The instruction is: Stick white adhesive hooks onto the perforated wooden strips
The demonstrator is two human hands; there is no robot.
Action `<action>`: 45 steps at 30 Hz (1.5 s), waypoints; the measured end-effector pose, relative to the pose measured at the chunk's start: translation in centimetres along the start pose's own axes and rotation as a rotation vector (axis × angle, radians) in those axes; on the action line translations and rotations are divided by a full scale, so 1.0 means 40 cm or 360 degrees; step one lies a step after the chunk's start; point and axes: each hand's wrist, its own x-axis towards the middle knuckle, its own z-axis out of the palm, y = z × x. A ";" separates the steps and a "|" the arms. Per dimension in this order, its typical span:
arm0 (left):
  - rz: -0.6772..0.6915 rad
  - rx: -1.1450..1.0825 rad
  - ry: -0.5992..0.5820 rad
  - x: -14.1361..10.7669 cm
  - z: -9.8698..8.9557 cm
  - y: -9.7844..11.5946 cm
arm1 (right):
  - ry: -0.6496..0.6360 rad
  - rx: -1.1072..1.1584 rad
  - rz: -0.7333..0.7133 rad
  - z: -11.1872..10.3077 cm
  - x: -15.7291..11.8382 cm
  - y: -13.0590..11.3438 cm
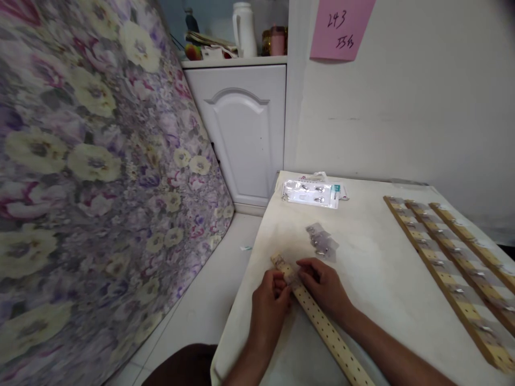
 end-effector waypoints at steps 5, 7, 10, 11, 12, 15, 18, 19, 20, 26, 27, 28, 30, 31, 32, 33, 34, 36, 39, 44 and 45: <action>-0.0003 -0.0010 -0.0039 -0.003 0.000 0.010 | 0.0016 -0.0002 0.0004 -0.003 0.002 0.001; -0.0031 -0.0021 -0.0042 -0.004 0.002 0.015 | 0.0008 0.0002 -0.0006 -0.004 0.002 -0.001; -0.0054 -0.0037 -0.0047 -0.005 0.002 0.020 | -0.0003 -0.0003 -0.0013 -0.005 0.001 -0.004; -0.0053 -0.0035 -0.0049 -0.005 0.001 0.021 | 0.0000 -0.0007 -0.0016 -0.005 0.001 -0.005; -0.0046 -0.0028 -0.0055 -0.006 0.000 0.021 | 0.0006 -0.0010 -0.0016 -0.004 0.001 -0.006; -0.0004 0.0060 -0.0085 -0.009 -0.006 0.025 | 0.0020 -0.0006 -0.0013 -0.004 0.002 -0.005; 0.0070 0.0221 -0.0081 -0.012 -0.014 0.033 | 0.0017 0.0016 -0.0005 -0.002 0.002 -0.002; 0.0090 0.0264 -0.0069 -0.013 -0.016 0.035 | 0.0016 0.0021 -0.0006 -0.002 0.002 -0.001; 0.0105 0.0292 -0.0058 -0.014 -0.018 0.037 | 0.0016 0.0023 -0.0008 -0.002 0.002 0.000; 0.0138 0.0336 -0.0049 -0.014 -0.019 0.041 | 0.0029 0.0009 -0.0032 0.000 0.001 0.004; 0.0140 0.0339 -0.0053 -0.015 -0.019 0.041 | 0.0028 0.0013 -0.0032 0.000 0.002 0.004; 0.0141 0.0339 -0.0056 -0.015 -0.019 0.041 | 0.0025 0.0014 -0.0032 0.000 0.002 0.003; 0.0145 0.0343 -0.0069 -0.017 -0.018 0.043 | 0.0024 0.0011 -0.0032 -0.001 0.002 0.002; 0.0147 0.0345 -0.0075 -0.017 -0.018 0.044 | 0.0023 0.0009 -0.0032 -0.001 0.002 0.001; 0.0148 0.0345 -0.0080 -0.018 -0.019 0.046 | 0.0022 0.0008 -0.0033 -0.001 0.002 0.001; 0.0147 0.0341 -0.0084 -0.018 -0.019 0.047 | 0.0022 0.0005 -0.0036 -0.002 0.002 0.001; 0.0144 0.0334 -0.0085 -0.017 -0.019 0.047 | 0.0023 0.0000 -0.0039 -0.002 0.002 0.001; 0.0140 0.0318 -0.0077 -0.016 -0.020 0.046 | 0.0024 -0.0016 -0.0043 -0.002 0.002 0.002; 0.0169 0.0315 -0.0066 -0.014 -0.019 0.038 | 0.0020 -0.0020 -0.0043 -0.002 0.002 0.003; 0.0230 0.0337 -0.0065 -0.017 -0.018 0.029 | 0.0020 -0.0016 -0.0043 -0.002 0.002 0.001; 0.0232 0.0346 -0.0070 -0.018 -0.018 0.030 | 0.0022 -0.0016 -0.0041 -0.002 0.002 0.001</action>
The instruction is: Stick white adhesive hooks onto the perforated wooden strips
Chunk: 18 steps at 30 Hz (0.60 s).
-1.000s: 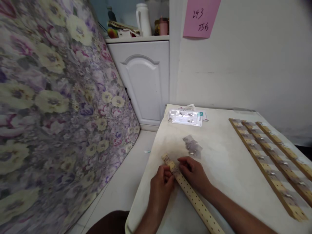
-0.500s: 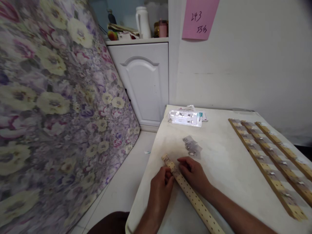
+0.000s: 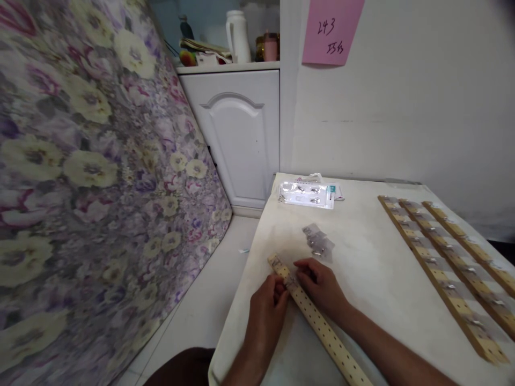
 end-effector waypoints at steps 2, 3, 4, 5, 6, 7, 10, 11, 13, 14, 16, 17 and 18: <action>-0.0006 0.0017 -0.0006 0.000 -0.001 0.003 | -0.0002 0.0003 0.0003 0.001 0.000 0.001; -0.0012 0.0020 -0.0009 0.000 -0.002 0.004 | -0.0004 0.0007 0.0005 0.001 -0.001 0.002; -0.0017 0.0022 -0.0007 0.000 -0.002 0.005 | -0.0007 0.0014 0.0004 0.002 -0.001 0.003; -0.0021 0.0023 -0.0001 0.001 -0.002 0.006 | -0.0009 0.0020 0.0001 0.002 -0.001 0.003; -0.0024 0.0025 0.0005 0.001 -0.002 0.007 | -0.0010 0.0025 0.0001 0.002 -0.002 0.004; -0.0029 0.0028 0.0008 0.002 -0.002 0.008 | -0.0012 0.0028 0.0003 0.003 -0.002 0.004; -0.0039 0.0035 0.0005 0.001 -0.002 0.008 | -0.0018 0.0029 0.0009 0.002 -0.004 0.000; -0.0040 0.0031 0.0005 0.001 -0.001 0.008 | -0.0020 0.0025 0.0011 0.001 -0.004 -0.002; -0.0037 0.0019 0.0006 0.001 -0.001 0.007 | -0.0024 0.0016 0.0007 0.000 -0.005 -0.005; -0.0033 0.0017 0.0003 0.001 -0.001 0.006 | -0.0026 0.0009 0.0001 -0.001 -0.006 -0.007; -0.0027 0.0025 -0.0003 0.002 -0.001 0.004 | -0.0035 -0.0018 -0.0018 -0.003 -0.006 -0.009; -0.0026 0.0033 -0.0005 0.002 -0.001 0.003 | -0.0042 -0.0033 -0.0026 -0.004 -0.007 -0.009; -0.0025 0.0044 -0.0007 0.003 -0.001 0.003 | -0.0049 -0.0051 -0.0031 -0.004 -0.007 -0.009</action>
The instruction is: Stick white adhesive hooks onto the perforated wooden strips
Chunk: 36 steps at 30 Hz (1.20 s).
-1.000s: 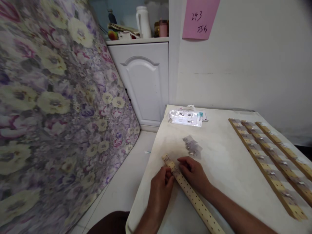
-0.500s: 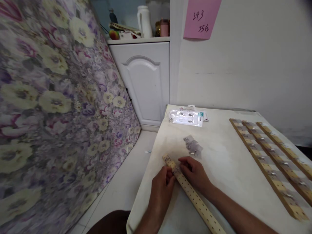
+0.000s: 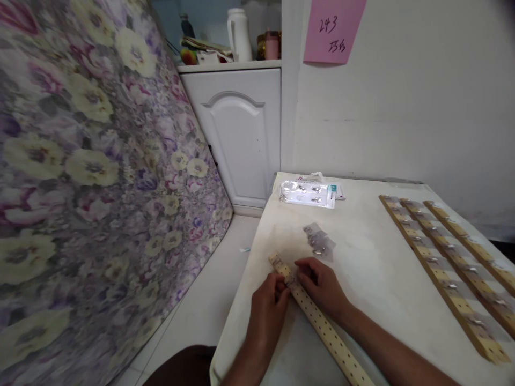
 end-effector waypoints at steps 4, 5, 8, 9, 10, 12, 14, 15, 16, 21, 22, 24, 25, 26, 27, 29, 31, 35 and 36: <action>-0.0008 0.0054 -0.0016 0.002 -0.001 0.000 | -0.0018 -0.0053 0.0012 -0.001 -0.002 0.001; -0.0012 0.0067 -0.0021 0.002 -0.001 0.001 | -0.0021 -0.0058 0.0016 -0.001 -0.003 0.002; -0.0023 0.0085 -0.0034 0.000 -0.003 0.003 | -0.0028 -0.0058 0.0014 -0.002 -0.003 0.003; -0.0024 0.0087 -0.0039 0.000 -0.003 0.004 | -0.0029 -0.0058 0.0013 -0.002 -0.003 0.003; -0.0024 0.0088 -0.0042 -0.001 -0.003 0.005 | -0.0030 -0.0055 0.0016 -0.002 -0.003 0.004; -0.0022 0.0092 -0.0041 -0.001 -0.002 0.005 | -0.0035 -0.0043 0.0043 -0.001 -0.004 0.003; -0.0019 0.0103 -0.0033 0.000 -0.002 0.004 | -0.0032 -0.0031 0.0080 0.000 -0.004 0.003; -0.0017 0.0105 -0.0032 0.001 -0.001 0.004 | -0.0029 -0.0023 0.0099 0.000 -0.003 0.003; -0.0017 0.0106 -0.0035 0.001 -0.001 0.003 | -0.0029 -0.0014 0.0118 0.001 -0.003 0.002; -0.0022 0.0090 -0.0052 0.007 -0.001 0.001 | -0.0058 0.0025 0.0215 0.003 0.009 -0.002; -0.0030 0.0088 -0.0055 0.008 -0.002 0.000 | -0.0066 0.0031 0.0228 0.003 0.011 -0.003; -0.0048 0.0092 -0.0066 0.010 -0.002 0.000 | -0.0077 0.0047 0.0240 0.005 0.015 -0.002; -0.0055 0.0098 -0.0067 0.011 -0.001 0.000 | -0.0075 0.0050 0.0238 0.007 0.016 -0.001; -0.0056 0.0103 -0.0066 0.011 -0.001 0.001 | -0.0068 0.0054 0.0233 0.008 0.016 0.000; -0.0051 0.0106 -0.0063 0.011 -0.001 0.001 | -0.0058 0.0059 0.0227 0.009 0.015 0.002; -0.0035 0.0101 -0.0052 0.009 -0.001 0.001 | -0.0048 0.0072 0.0217 0.009 0.013 0.006; -0.0021 0.0082 -0.0042 0.007 -0.002 0.002 | -0.0054 0.0100 0.0209 0.007 0.011 0.009; -0.0017 0.0035 -0.0045 0.001 -0.007 0.001 | -0.0047 0.0161 0.0212 0.001 0.007 0.012; -0.0025 0.0030 -0.0052 0.001 -0.009 0.001 | -0.0040 0.0172 0.0215 0.000 0.006 0.012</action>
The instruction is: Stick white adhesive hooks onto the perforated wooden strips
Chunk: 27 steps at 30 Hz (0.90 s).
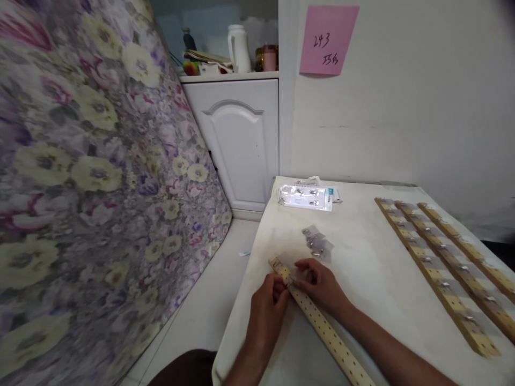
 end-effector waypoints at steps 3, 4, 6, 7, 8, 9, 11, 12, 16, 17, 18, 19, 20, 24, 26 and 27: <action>-0.0032 -0.0006 -0.0023 0.001 -0.004 -0.001 | 0.0011 0.0010 -0.0005 -0.001 -0.002 0.001; -0.0042 -0.0008 -0.0030 0.002 -0.005 0.000 | 0.0017 0.0006 -0.0008 -0.001 -0.002 0.002; -0.0054 -0.0017 -0.0042 0.003 -0.007 0.001 | 0.0030 -0.0001 -0.0020 0.001 -0.006 0.003; -0.0059 -0.0020 -0.0048 0.004 -0.008 0.003 | 0.0045 -0.0002 -0.0027 0.002 -0.009 0.002; -0.0063 -0.0020 -0.0054 0.004 -0.008 0.004 | 0.0064 -0.0003 -0.0038 0.003 -0.013 0.001; -0.0066 -0.0019 -0.0059 0.004 -0.009 0.006 | 0.0088 -0.0002 -0.0054 0.003 -0.018 -0.001; -0.0067 -0.0012 -0.0062 0.003 -0.010 0.009 | 0.0147 -0.0011 -0.0123 -0.003 -0.031 -0.006; -0.0062 -0.0011 -0.0062 0.003 -0.011 0.011 | 0.0181 -0.0028 -0.0170 -0.009 -0.036 -0.009; -0.0001 0.0011 -0.0058 -0.003 -0.013 0.010 | 0.0435 -0.0155 -0.0254 -0.072 -0.033 0.001; 0.0012 0.0033 -0.0055 -0.004 -0.014 0.009 | 0.0518 -0.0180 -0.0225 -0.094 -0.025 0.011; 0.0020 0.0060 -0.0050 -0.006 -0.015 0.008 | 0.0590 -0.0205 -0.0189 -0.115 -0.015 0.024; 0.0023 0.0090 -0.0048 -0.008 -0.016 0.007 | 0.0620 -0.0240 -0.0151 -0.135 -0.004 0.038; 0.0022 0.0119 -0.0050 -0.010 -0.017 0.006 | 0.0640 -0.0288 -0.0114 -0.151 0.006 0.052; 0.0027 0.0214 -0.0089 -0.021 -0.023 0.009 | 0.0589 -0.0565 -0.0071 -0.173 0.031 0.084; 0.0039 0.0234 -0.0114 -0.027 -0.023 0.012 | 0.0525 -0.0720 -0.0068 -0.165 0.030 0.082; 0.0047 0.0238 -0.0126 -0.031 -0.022 0.015 | 0.0499 -0.0781 -0.0059 -0.160 0.028 0.079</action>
